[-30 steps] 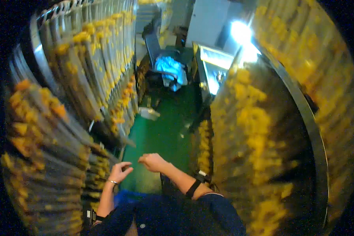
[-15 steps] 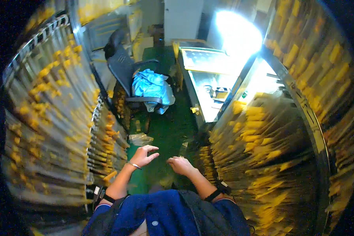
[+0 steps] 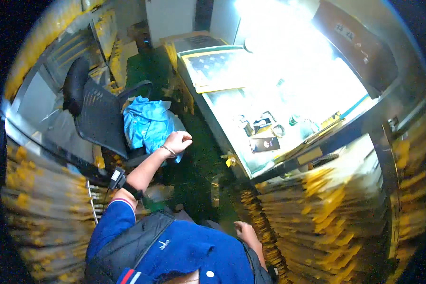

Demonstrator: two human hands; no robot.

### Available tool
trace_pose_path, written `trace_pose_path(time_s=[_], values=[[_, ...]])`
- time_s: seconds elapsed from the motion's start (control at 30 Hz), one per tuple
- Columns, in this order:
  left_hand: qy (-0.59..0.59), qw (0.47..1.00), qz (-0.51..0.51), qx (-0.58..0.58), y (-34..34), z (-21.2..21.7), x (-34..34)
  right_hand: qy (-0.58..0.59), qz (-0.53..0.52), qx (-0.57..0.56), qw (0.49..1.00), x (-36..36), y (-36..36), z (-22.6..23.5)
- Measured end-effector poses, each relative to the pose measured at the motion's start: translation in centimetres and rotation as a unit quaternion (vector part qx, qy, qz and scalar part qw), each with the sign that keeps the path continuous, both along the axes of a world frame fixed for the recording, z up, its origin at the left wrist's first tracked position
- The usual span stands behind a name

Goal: Sorting and filing patterned plastic templates into a vertical rack system.

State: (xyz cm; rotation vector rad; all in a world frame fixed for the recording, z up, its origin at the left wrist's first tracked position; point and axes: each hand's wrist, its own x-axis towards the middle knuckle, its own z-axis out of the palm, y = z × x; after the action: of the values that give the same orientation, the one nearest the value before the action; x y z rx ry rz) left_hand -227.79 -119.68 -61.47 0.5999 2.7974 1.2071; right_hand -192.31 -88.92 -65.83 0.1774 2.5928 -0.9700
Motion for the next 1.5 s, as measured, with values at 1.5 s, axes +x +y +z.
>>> trace_pose_path(time_s=[1.5], values=[[0.403,0.846,-0.288,-0.198,2.8,4.5,-48.9,-0.179,-0.383,-0.008,0.906,-14.2,-12.8,3.5]])
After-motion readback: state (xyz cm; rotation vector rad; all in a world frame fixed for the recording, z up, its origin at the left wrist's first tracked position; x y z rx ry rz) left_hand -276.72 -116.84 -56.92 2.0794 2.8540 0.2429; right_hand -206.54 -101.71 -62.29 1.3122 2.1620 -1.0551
